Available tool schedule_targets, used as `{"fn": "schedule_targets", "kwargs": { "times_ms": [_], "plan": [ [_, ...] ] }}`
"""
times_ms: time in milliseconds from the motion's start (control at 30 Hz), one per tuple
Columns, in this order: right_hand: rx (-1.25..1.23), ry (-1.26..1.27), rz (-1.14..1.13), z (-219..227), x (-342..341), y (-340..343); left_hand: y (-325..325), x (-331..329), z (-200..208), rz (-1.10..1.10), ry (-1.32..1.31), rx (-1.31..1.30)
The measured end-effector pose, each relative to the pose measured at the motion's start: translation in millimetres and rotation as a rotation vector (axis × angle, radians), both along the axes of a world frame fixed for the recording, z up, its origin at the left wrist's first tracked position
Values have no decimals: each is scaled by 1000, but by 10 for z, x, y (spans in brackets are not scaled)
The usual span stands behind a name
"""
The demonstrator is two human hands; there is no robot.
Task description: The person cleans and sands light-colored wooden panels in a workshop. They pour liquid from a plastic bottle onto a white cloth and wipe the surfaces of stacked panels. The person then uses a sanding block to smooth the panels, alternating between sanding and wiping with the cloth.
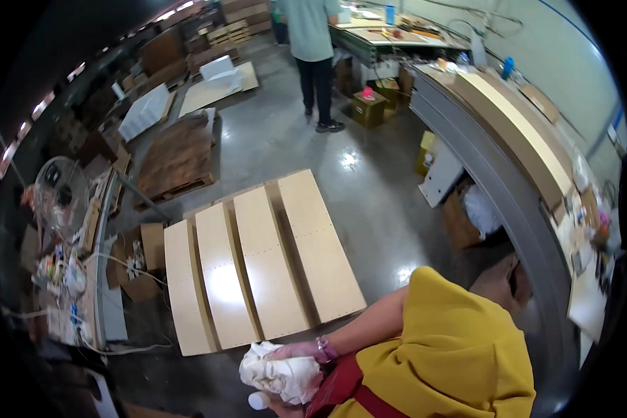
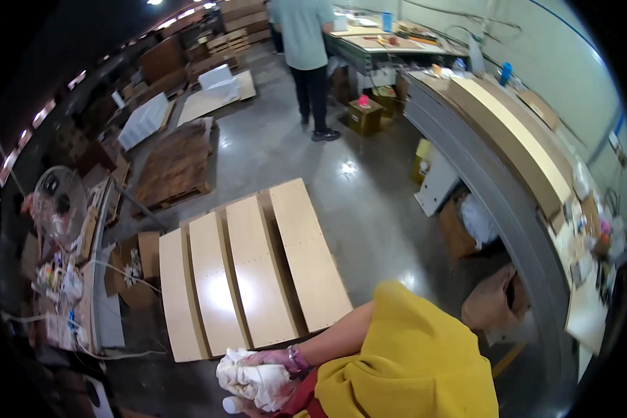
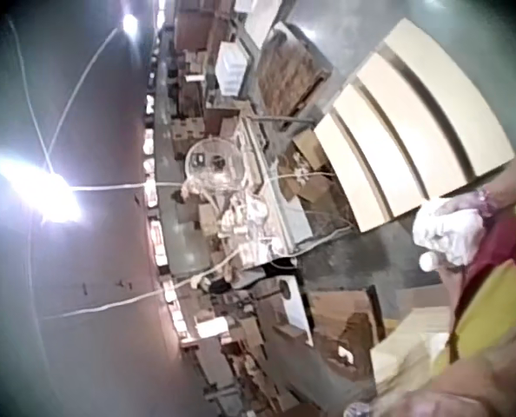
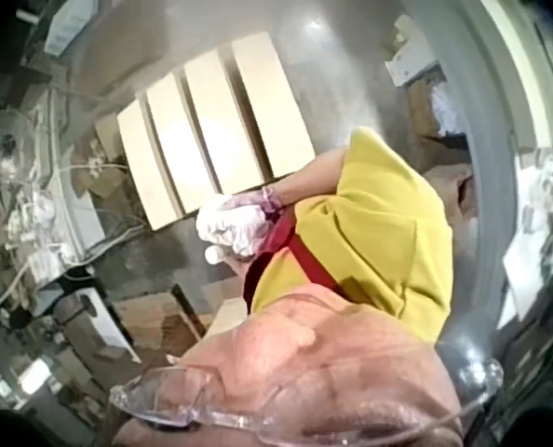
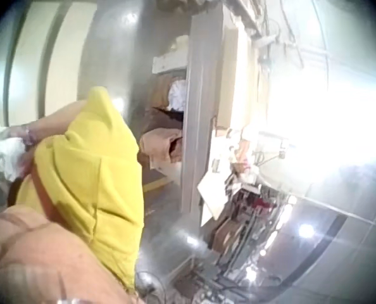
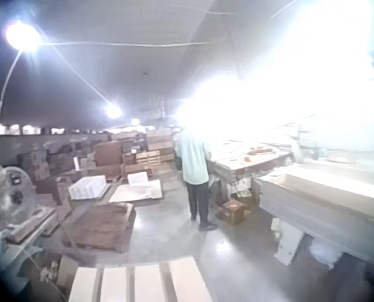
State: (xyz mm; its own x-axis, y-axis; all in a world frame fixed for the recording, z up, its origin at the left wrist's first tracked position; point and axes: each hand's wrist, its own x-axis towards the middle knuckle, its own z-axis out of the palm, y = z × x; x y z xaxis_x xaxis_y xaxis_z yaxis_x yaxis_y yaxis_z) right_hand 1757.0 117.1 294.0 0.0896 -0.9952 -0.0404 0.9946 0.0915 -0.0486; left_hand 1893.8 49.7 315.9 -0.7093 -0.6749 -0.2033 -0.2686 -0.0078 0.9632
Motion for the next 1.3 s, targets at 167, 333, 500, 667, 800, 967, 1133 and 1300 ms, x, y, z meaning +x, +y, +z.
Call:
{"fn": "schedule_targets", "kwargs": {
  "times_ms": [167, 333, 500, 667, 800, 967, 1133, 1300],
  "plan": [
    [50, -67, -394, -190, 56, -289, -833, 86, 60, -299, 95, 15],
    [-108, -431, -527, -339, 299, -88, -2119, 16, -312, -828, -428, -322],
    [286, -429, -1054, -1138, 849, 259, -2328, -752, -429, -784, -154, -306],
    [428, -707, -1473, -1979, 1454, 125, -2559, -1686, -1260, -941, -104, -333],
    [593, -729, -1666, -3080, 1874, -162, -2229, -2465, -2267, -1019, -49, -311],
    [706, -1152, -1641, -5100, 1904, -778, -2099, -2906, -3474, -1124, -54, -566],
    [640, -1194, -1841, -6703, 1382, -944, -2192, -2922, -3997, -1148, -6, -605],
    [682, -1169, -1964, -7537, 497, -802, -2303, -2721, -4102, -1122, -20, -620]
  ]
}}
